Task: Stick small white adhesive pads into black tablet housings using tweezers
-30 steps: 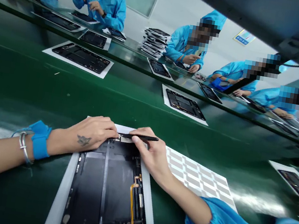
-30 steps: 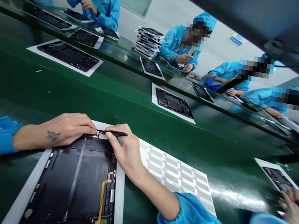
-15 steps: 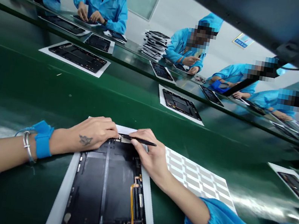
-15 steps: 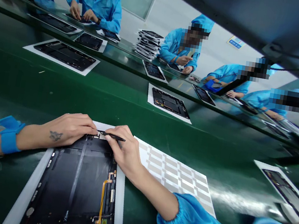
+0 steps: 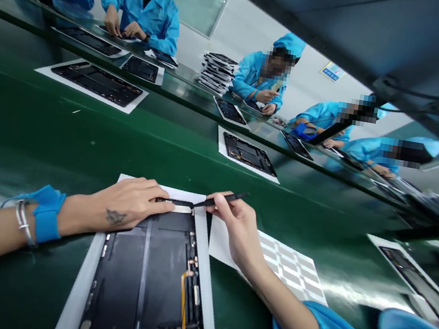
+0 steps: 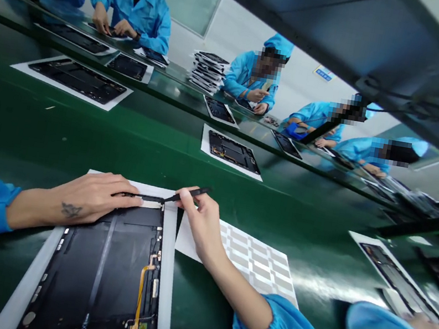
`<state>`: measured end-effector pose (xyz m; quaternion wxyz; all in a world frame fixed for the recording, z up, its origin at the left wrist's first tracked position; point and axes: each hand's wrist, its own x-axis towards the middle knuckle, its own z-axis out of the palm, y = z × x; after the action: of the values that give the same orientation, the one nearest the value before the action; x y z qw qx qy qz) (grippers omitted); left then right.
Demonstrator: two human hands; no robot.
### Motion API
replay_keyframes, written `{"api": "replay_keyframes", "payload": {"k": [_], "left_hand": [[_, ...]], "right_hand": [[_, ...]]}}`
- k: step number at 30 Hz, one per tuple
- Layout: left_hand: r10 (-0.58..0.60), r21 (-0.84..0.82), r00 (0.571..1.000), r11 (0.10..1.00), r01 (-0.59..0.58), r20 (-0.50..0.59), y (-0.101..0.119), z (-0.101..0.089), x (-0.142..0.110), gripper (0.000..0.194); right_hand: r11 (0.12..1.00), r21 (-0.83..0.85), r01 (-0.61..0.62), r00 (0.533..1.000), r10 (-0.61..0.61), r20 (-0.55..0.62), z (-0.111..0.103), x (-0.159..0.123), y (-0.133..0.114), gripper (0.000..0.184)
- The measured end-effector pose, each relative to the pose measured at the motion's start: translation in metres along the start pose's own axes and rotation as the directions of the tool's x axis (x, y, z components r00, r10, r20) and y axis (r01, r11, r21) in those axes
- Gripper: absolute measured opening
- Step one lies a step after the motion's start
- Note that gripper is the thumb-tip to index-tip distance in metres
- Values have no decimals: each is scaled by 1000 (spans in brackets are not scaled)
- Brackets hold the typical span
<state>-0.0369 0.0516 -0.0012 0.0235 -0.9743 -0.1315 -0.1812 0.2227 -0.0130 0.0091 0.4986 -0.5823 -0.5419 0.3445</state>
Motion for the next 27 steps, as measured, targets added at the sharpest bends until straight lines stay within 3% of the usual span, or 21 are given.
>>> {"api": "replay_keyframes", "payload": {"k": [3, 6, 16, 27], "left_hand": [[1, 19, 999, 1000, -2, 39, -1, -1, 1, 47], [-5, 29, 998, 1000, 4, 61, -1, -2, 2, 50], [-15, 0, 998, 1000, 15, 56, -2, -2, 0, 50], [-28, -7, 997, 1000, 28, 69, -2, 0, 0, 48]], "right_hand": [[985, 128, -114, 993, 115, -2, -3, 1, 5, 45], [979, 146, -145, 989, 145, 6, -1, 1, 7, 46], [993, 109, -41, 999, 40, 3, 3, -2, 12, 41], [999, 27, -18, 1000, 17, 27, 1, 1, 12, 42]]}}
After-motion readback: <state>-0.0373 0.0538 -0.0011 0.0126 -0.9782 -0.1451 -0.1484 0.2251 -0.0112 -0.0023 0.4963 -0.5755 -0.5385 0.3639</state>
